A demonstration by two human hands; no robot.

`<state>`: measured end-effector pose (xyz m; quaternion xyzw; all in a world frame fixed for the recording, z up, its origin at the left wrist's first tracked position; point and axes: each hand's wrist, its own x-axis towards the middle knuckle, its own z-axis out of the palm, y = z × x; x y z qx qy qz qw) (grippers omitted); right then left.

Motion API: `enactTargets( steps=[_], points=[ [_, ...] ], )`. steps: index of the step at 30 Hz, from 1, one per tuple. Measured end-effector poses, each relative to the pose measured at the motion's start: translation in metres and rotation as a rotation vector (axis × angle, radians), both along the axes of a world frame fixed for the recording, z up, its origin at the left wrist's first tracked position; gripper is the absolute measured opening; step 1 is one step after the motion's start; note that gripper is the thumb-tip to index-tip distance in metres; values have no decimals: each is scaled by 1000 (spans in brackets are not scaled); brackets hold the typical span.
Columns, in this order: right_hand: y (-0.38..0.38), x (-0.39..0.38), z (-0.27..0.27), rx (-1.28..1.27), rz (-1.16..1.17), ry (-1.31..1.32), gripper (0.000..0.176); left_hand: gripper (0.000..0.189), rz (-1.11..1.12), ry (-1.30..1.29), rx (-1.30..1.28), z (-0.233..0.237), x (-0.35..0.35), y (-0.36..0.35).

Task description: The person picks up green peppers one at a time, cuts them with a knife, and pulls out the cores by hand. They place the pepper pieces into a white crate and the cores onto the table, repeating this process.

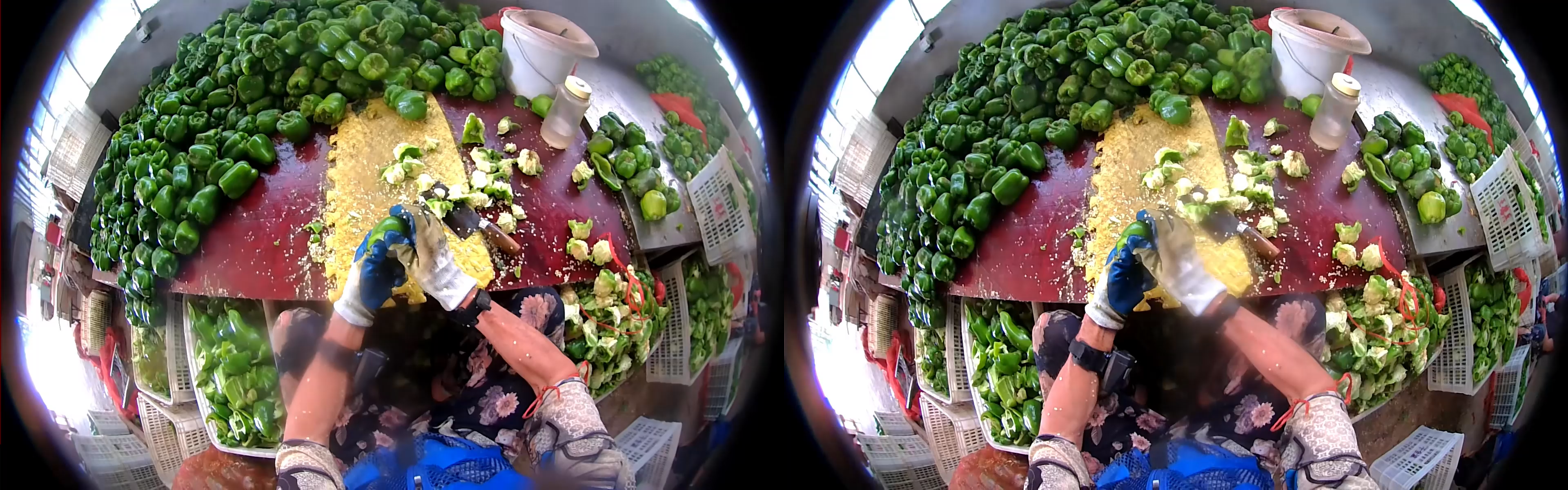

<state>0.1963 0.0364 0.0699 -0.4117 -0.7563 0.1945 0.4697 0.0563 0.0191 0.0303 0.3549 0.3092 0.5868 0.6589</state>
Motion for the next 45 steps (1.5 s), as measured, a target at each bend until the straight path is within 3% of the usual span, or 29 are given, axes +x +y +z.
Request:
enactTargets(
  steps=[2,5,6,7,8,9,11,12,14,15,17,19,20,23,24,27,28,29,31,33,35,37,39,41,43,45],
  points=[
    [1,0,-3,27,-18,-25,67,39,-6,-130,-76,-3,4,-1],
    [4,0,-13,52,-46,-80,68,44,-43,-124,-125,-16,-1,6],
    [5,1,-14,112,-99,-107,65,43,-119,-388,-84,-17,-1,8],
    [7,1,-15,172,-153,-134,63,43,-117,-390,-86,-19,1,10],
    [7,-5,-17,109,-151,-12,49,32,-28,-120,15,-21,7,11],
    [9,-5,-20,103,-153,-14,49,26,58,152,114,-18,11,11],
    [14,-5,-21,200,-109,72,32,23,63,114,31,0,15,9],
    [13,-8,-24,-20,3,295,21,23,86,66,-115,3,15,8],
    [11,-7,-27,61,-40,222,21,23,155,-3,-288,10,17,3],
    [12,-7,-29,147,-81,149,21,23,158,-5,-284,10,13,2],
    [15,-6,-31,43,-23,192,29,24,17,-20,-229,13,1,2],
    [25,1,-44,-358,9,246,41,35,-105,79,-192,17,-13,8],
    [33,9,-55,-320,69,263,51,34,-127,113,-211,20,-17,8],
    [14,14,-12,-462,-32,119,52,33,-149,41,-186,35,-10,0],
    [11,6,-19,-241,-141,31,53,35,-101,129,-191,34,-7,0],
    [12,1,-21,-215,-32,187,47,39,-30,183,-326,19,-3,2],
    [0,1,14,-383,27,303,37,38,-13,157,-228,15,2,3],
    [6,-2,1,-385,31,301,37,37,3,131,-131,11,5,3],
    [15,-10,-7,88,-148,179,28,36,14,173,-61,10,8,2],
    [10,-5,-12,49,-117,207,26,37,-66,-267,-231,3,11,2],
    [7,-6,-15,149,-192,-59,27,38,-63,-271,-207,-4,14,12],
    [16,-3,-19,208,-180,-104,32,40,-59,-271,-145,2,16,17],
    [22,1,-20,216,-88,-77,51,38,-35,-168,-24,2,11,11],
    [23,6,-13,187,-61,-135,58,40,-83,41,-229,-15,0,12],
    [23,7,-15,148,-39,-183,65,39,-136,7,-236,-41,-7,20],
    [22,5,-21,126,-28,-224,74,42,20,688,637,-58,-11,27]
  ],
)
